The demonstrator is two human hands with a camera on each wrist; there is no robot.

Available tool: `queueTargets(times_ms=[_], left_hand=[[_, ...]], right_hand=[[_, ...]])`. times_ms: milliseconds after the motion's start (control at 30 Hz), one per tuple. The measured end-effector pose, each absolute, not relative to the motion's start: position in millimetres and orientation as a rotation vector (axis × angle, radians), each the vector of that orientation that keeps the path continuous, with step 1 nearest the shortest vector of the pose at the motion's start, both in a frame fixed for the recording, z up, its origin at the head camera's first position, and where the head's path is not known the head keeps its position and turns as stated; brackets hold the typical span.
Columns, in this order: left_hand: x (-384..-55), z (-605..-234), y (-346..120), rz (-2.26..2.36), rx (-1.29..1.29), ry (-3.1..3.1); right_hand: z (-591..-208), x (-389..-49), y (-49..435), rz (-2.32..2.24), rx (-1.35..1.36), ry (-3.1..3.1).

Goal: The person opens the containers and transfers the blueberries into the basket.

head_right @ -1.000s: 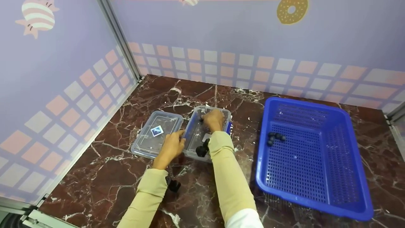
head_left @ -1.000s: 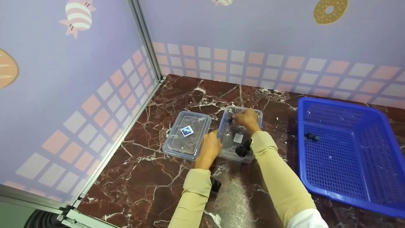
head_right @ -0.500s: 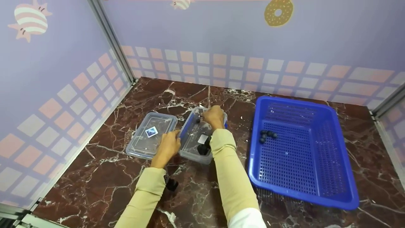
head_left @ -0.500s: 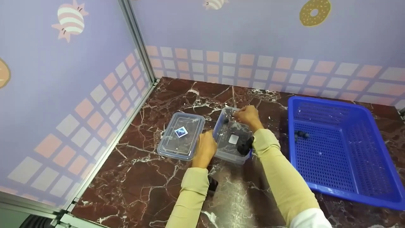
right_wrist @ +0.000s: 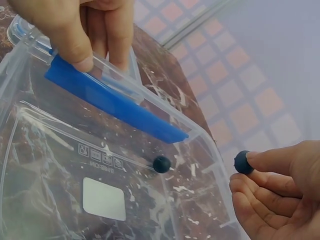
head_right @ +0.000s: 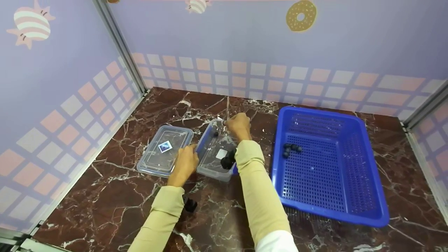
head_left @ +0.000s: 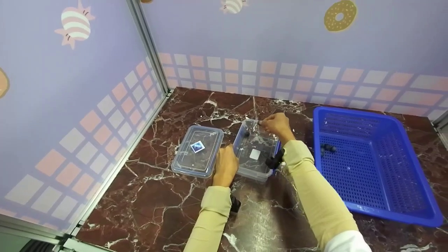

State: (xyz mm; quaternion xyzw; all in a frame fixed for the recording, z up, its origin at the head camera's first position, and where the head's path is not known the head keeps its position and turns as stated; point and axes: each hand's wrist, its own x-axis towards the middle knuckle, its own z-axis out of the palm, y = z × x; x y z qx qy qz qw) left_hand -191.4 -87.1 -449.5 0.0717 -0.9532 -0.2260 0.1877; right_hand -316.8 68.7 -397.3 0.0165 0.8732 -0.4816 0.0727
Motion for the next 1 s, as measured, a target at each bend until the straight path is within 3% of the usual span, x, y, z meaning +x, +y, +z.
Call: queueTargets(times_ms=[1000], left_hand=[[-186,-449,-76,-0.638,0.367,-2.657]], right_hand=[[-377,-308,118,-1.552,0.033,2.599]])
